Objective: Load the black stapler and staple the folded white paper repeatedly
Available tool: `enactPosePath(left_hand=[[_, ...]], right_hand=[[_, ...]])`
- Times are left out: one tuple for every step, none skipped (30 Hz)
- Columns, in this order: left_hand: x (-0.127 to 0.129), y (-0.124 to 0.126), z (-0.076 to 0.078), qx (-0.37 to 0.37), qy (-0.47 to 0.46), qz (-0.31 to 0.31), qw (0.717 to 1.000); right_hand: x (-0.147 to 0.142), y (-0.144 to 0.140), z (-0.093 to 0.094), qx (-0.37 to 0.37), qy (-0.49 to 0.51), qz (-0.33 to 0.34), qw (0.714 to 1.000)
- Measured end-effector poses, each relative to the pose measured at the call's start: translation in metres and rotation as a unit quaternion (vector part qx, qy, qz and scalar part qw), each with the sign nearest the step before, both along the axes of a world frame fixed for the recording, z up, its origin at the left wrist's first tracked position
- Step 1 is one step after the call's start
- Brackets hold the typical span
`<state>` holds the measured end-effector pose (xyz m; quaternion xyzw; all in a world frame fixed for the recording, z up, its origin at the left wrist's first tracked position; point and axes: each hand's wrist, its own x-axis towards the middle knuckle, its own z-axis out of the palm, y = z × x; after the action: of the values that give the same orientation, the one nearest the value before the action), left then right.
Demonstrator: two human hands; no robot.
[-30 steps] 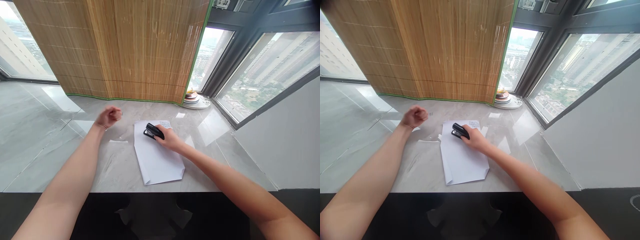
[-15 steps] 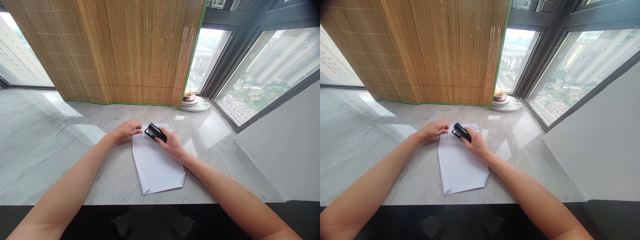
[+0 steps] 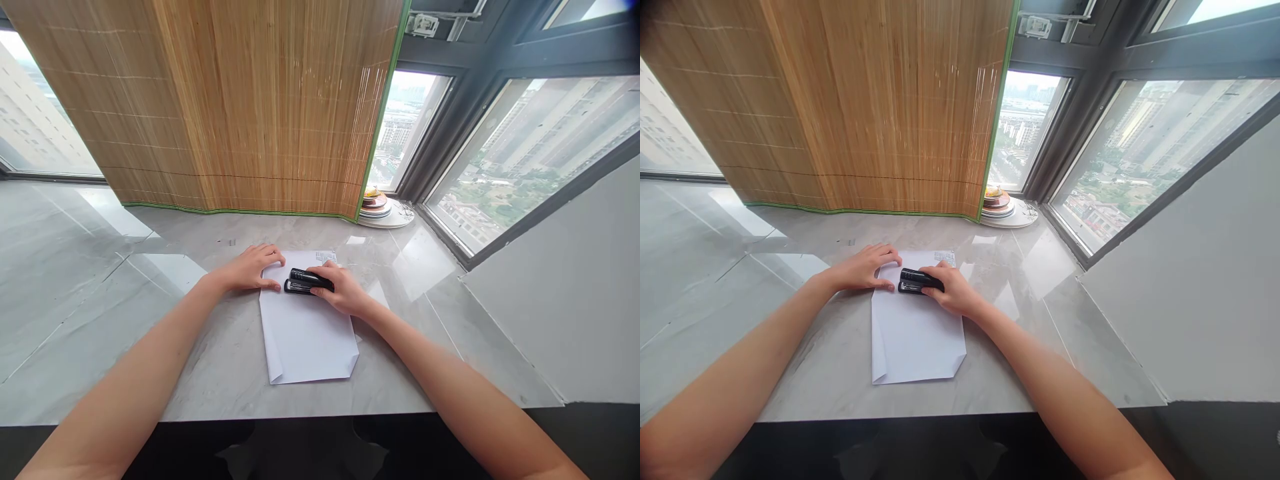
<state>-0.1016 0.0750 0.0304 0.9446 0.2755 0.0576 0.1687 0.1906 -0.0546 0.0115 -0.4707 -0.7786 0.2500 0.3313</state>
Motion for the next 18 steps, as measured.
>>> enactPosePath(left_hand=[[-0.0001,-0.0003,0.0002,0.000,0.001,0.000,1.000],[-0.0002,-0.0007,0.0004,0.000,0.001,0.001,1.000],[-0.0001,-0.0010,0.0003,-0.001,0.002,0.001,1.000],[-0.0001,-0.0012,0.0001,-0.002,0.002,0.002,1.000],[-0.0002,-0.0011,-0.0003,-0.003,0.004,0.003,1.000],[-0.0004,-0.0009,-0.0008,-0.003,0.005,0.004,1.000],[-0.0007,-0.0004,-0.0014,-0.003,0.006,0.004,1.000],[-0.0010,0.0000,-0.0020,-0.002,0.006,0.005,1.000],[-0.0013,0.0005,-0.0025,-0.001,0.005,0.004,1.000],[-0.0016,0.0008,-0.0028,0.000,0.005,0.004,1.000],[-0.0017,0.0009,-0.0028,0.000,0.004,0.003,1.000],[-0.0018,0.0009,-0.0026,0.000,0.004,0.003,1.000],[-0.0017,0.0007,-0.0022,-0.001,0.004,0.004,1.000],[-0.0016,0.0004,-0.0016,-0.003,0.004,0.004,1.000],[-0.0015,0.0000,-0.0011,-0.005,0.004,0.005,1.000],[-0.0013,-0.0002,-0.0007,-0.007,0.004,0.006,1.000],[-0.0013,-0.0003,-0.0005,-0.008,0.004,0.006,1.000],[-0.0013,-0.0002,-0.0005,-0.009,0.005,0.006,1.000]], right_hand=[[0.0000,0.0006,0.0002,-0.004,-0.002,-0.002,1.000],[0.0003,0.0012,0.0005,-0.008,-0.002,-0.005,1.000],[0.0008,0.0017,0.0009,-0.011,-0.002,-0.007,1.000],[0.0015,0.0021,0.0014,-0.013,-0.001,-0.008,1.000],[0.0023,0.0023,0.0020,-0.013,0.002,-0.006,1.000],[0.0032,0.0023,0.0026,-0.012,0.005,-0.003,1.000],[0.0040,0.0022,0.0033,-0.009,0.010,0.001,1.000],[0.0049,0.0020,0.0039,-0.006,0.016,0.002,1.000],[0.0057,0.0017,0.0044,-0.005,0.022,0.002,1.000],[0.0065,0.0015,0.0047,-0.004,0.029,-0.001,1.000],[0.0072,0.0014,0.0048,-0.003,0.036,-0.006,0.999],[0.0077,0.0015,0.0046,-0.003,0.044,-0.011,0.999],[0.0079,0.0016,0.0042,-0.002,0.052,-0.016,0.999],[0.0078,0.0020,0.0035,-0.001,0.060,-0.020,0.998],[0.0074,0.0024,0.0026,0.001,0.065,-0.023,0.998],[0.0068,0.0028,0.0017,0.003,0.068,-0.024,0.997],[0.0060,0.0033,0.0008,0.005,0.066,-0.023,0.998],[0.0053,0.0038,0.0002,0.006,0.061,-0.022,0.998]])
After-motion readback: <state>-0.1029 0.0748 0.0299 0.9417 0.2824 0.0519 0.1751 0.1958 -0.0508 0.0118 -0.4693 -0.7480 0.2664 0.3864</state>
